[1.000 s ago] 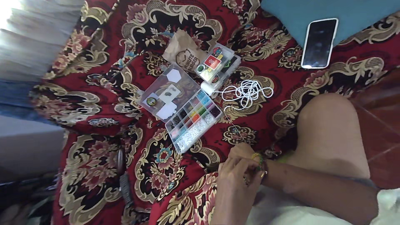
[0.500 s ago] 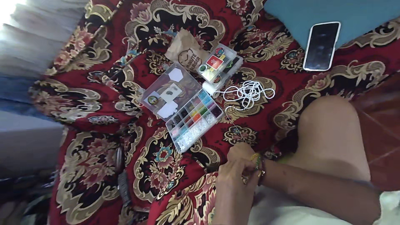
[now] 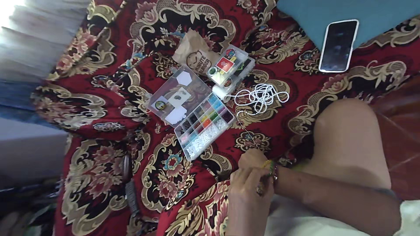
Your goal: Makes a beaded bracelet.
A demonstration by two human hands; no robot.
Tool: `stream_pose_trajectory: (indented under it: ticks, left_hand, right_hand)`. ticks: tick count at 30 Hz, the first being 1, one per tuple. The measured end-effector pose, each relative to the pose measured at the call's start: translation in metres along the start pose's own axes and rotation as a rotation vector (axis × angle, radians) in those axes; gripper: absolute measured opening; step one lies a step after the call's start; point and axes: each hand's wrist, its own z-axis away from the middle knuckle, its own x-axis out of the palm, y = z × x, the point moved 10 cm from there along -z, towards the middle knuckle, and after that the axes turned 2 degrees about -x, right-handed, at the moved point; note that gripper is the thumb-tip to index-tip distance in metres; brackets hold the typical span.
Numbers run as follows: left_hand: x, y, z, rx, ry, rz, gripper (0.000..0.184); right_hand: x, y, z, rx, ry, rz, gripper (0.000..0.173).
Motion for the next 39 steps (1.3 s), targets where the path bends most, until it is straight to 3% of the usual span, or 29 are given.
stream_pose_trajectory:
  ticks: [8,15,19,21,22,25,29,31,33,35,37,39]
  left_hand:
    - [0.002,-0.001,0.001,0.010,-0.005,-0.004,0.011]
    - [0.004,0.003,0.000,0.056,0.010,-0.021,0.010]
    - [0.004,0.005,-0.001,0.077,0.018,-0.040,0.009]
    - [0.006,0.006,0.000,0.086,0.006,-0.044,0.010]
    - [0.007,0.006,0.000,0.090,-0.003,-0.041,0.011]
    - [0.008,0.005,0.000,0.097,-0.023,-0.031,0.011]
    - [0.008,0.005,0.000,0.101,-0.022,-0.019,0.011]
    - [0.008,0.004,0.000,0.103,-0.028,-0.009,0.011]
    - [0.009,0.004,-0.001,0.111,-0.031,-0.002,0.010]
    - [0.011,0.004,-0.001,0.121,-0.036,0.007,0.008]
    - [0.012,0.002,0.000,0.120,-0.073,0.016,0.009]
    - [0.012,-0.001,0.000,0.090,-0.121,0.045,0.013]
  right_hand:
    - [-0.013,-0.008,0.022,0.039,-0.034,-0.003,0.040]
    - [-0.023,-0.020,0.049,-0.127,0.053,0.045,0.029]
    - [-0.021,-0.016,0.038,-0.122,-0.052,-0.011,0.042]
    - [-0.033,-0.019,0.058,-0.357,0.305,-0.118,0.033]
    - [-0.040,-0.021,0.077,-0.338,0.353,-0.216,0.026]
    - [-0.042,-0.021,0.086,-0.178,0.245,-0.317,0.026]
    - [-0.041,-0.022,0.081,-0.147,0.190,-0.283,0.028]
    - [-0.038,-0.021,0.078,-0.214,0.289,-0.252,0.025]
    - [-0.015,-0.009,0.035,-0.507,0.561,-0.127,0.024]
    - [0.003,0.002,0.001,-0.483,0.529,-0.161,0.021]
    - [0.000,0.001,0.005,-0.448,0.521,-0.195,0.020]
    - [-0.019,-0.014,0.045,-0.220,0.187,-0.164,0.028]
